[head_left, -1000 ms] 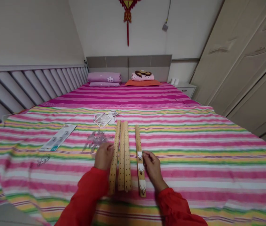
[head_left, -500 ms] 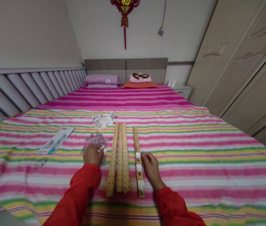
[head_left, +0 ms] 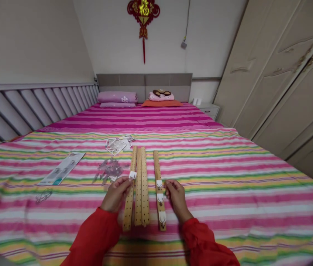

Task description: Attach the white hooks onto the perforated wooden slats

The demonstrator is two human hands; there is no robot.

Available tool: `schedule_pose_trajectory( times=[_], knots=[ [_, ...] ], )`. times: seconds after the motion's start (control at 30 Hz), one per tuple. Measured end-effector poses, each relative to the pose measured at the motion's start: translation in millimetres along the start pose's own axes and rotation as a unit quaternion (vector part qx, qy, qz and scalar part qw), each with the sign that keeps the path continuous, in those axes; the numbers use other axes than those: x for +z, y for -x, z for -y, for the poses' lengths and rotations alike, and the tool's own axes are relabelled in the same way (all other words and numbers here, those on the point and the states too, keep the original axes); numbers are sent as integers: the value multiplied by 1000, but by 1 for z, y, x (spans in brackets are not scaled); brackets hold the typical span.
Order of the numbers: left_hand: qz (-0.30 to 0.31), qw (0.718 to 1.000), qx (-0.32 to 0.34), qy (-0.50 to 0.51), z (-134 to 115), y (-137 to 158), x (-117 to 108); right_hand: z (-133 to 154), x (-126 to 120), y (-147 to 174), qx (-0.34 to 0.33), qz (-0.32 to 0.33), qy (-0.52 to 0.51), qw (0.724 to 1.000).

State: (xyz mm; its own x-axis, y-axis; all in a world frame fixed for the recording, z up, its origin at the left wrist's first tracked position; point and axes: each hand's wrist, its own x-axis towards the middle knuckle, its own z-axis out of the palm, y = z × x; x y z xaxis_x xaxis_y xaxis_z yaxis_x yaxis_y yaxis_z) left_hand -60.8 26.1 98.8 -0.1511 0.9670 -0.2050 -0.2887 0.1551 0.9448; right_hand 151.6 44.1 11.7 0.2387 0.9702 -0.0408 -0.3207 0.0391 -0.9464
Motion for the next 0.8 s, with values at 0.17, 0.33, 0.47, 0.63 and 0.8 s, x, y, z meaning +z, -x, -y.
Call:
schedule_pose_trajectory(
  times=[0.17, 0.33, 0.47, 0.63, 0.8],
  knots=[
    [39, 999, -16, 10, 15, 16, 30, 22, 11, 18, -1, 57, -25, 998],
    [86, 996, 13, 10, 34, 20, 54, 47, 28, 36, 23, 133, -69, 988],
    [96, 995, 16, -12, 44, 19, 60, 58, 27, 34, 8, 102, -36, 994],
    [86, 996, -14, -27, 39, 17, 65, 62, 21, 26, -9, 91, -4, 996],
    [104, 992, 26, -73, 36, 5, 74, 57, 21, 10, 18, 85, -27, 996]
  ],
)
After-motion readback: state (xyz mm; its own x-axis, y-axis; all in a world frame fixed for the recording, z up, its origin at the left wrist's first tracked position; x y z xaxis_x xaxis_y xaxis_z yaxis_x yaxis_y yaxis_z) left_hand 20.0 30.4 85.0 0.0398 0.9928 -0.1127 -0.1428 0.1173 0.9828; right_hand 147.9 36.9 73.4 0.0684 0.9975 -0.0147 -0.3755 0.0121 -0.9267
